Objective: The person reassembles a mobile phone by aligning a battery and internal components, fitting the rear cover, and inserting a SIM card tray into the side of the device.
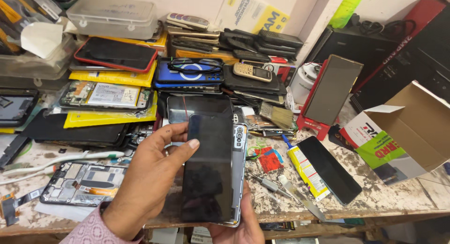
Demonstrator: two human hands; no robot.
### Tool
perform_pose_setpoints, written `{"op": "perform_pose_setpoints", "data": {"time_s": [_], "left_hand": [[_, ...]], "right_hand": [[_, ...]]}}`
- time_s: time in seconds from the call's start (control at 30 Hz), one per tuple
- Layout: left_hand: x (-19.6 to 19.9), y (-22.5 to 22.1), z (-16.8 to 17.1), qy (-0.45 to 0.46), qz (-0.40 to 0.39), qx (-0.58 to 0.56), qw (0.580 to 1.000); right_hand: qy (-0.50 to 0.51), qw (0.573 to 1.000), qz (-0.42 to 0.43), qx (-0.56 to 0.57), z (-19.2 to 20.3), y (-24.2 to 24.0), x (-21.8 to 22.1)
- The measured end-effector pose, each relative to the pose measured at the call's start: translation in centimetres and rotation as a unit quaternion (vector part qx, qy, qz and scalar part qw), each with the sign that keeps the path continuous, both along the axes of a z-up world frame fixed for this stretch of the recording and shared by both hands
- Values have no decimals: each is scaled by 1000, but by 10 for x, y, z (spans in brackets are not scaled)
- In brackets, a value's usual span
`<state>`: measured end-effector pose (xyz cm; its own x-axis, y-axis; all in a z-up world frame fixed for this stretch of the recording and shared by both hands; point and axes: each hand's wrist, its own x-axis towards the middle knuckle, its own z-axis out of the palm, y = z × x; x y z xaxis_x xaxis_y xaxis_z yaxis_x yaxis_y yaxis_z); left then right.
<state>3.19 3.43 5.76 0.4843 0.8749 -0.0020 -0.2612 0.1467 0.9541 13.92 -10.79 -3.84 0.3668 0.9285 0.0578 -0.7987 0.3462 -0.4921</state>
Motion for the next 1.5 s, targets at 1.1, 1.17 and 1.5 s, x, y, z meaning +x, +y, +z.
{"op": "perform_pose_setpoints", "data": {"time_s": [1.1, 1.17, 1.5], "left_hand": [[18, -8, 20, 241, 87, 246, 935], [17, -8, 19, 241, 88, 235, 938], [13, -12, 30, 297, 107, 315, 895]], "right_hand": [[-22, 999, 46, 10, 16, 18, -3], [-59, 996, 8, -66, 19, 15, -4], [-117, 986, -45, -113, 31, 18, -7]]}}
